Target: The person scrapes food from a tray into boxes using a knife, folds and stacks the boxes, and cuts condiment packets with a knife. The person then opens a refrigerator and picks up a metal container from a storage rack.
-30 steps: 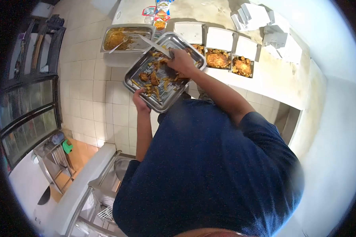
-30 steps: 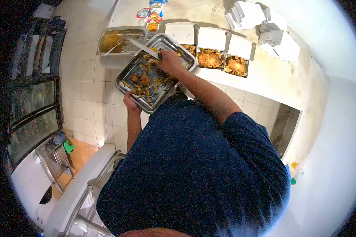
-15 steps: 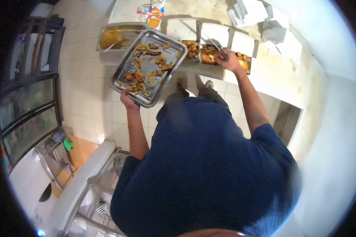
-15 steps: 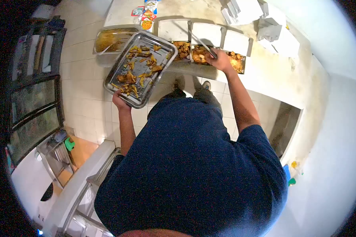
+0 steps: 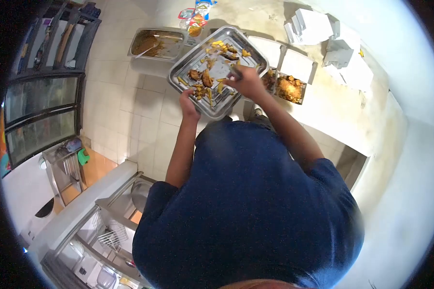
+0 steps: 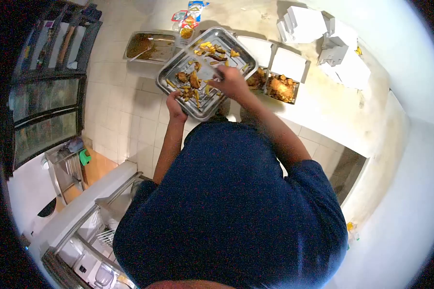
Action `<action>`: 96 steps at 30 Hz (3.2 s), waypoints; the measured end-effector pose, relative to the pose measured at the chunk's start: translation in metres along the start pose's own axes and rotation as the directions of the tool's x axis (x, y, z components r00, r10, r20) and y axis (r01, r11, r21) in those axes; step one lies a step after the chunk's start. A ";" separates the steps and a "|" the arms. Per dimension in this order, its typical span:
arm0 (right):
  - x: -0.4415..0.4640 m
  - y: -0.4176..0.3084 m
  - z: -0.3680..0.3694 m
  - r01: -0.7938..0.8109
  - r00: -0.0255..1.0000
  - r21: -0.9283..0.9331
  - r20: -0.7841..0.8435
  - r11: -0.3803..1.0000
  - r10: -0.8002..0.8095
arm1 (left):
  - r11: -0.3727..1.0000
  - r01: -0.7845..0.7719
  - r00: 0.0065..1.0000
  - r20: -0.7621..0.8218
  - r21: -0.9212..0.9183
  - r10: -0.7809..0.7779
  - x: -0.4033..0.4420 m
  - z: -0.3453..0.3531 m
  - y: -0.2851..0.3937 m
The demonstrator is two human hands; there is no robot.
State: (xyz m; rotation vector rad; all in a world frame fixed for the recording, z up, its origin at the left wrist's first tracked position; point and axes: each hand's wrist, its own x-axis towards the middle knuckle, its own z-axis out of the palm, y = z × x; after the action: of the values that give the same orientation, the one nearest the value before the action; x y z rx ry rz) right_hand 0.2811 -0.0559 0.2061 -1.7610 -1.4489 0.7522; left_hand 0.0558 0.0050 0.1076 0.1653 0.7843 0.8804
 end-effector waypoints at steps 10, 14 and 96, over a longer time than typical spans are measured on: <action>-0.026 0.127 -0.054 -0.094 0.995 0.018 -0.032 0.995 0.094 | 0.982 0.135 0.991 -0.017 0.132 -0.134 0.009 0.058 -0.153; -0.053 0.170 -0.111 -0.304 0.948 -0.006 -0.102 0.953 0.301 | 0.986 0.041 0.998 -0.057 0.164 -0.032 0.010 0.046 -0.172; -0.021 0.200 -0.031 -0.003 0.977 0.310 -0.200 0.951 0.068 | 0.987 -0.096 0.953 -0.274 0.131 0.129 0.031 -0.044 -0.150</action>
State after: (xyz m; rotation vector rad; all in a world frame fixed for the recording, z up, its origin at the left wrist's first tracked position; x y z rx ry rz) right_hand 0.4137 -0.1029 0.0588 -1.5753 -1.0969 0.7437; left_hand 0.1327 -0.0764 -0.0060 0.1910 1.1026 0.9801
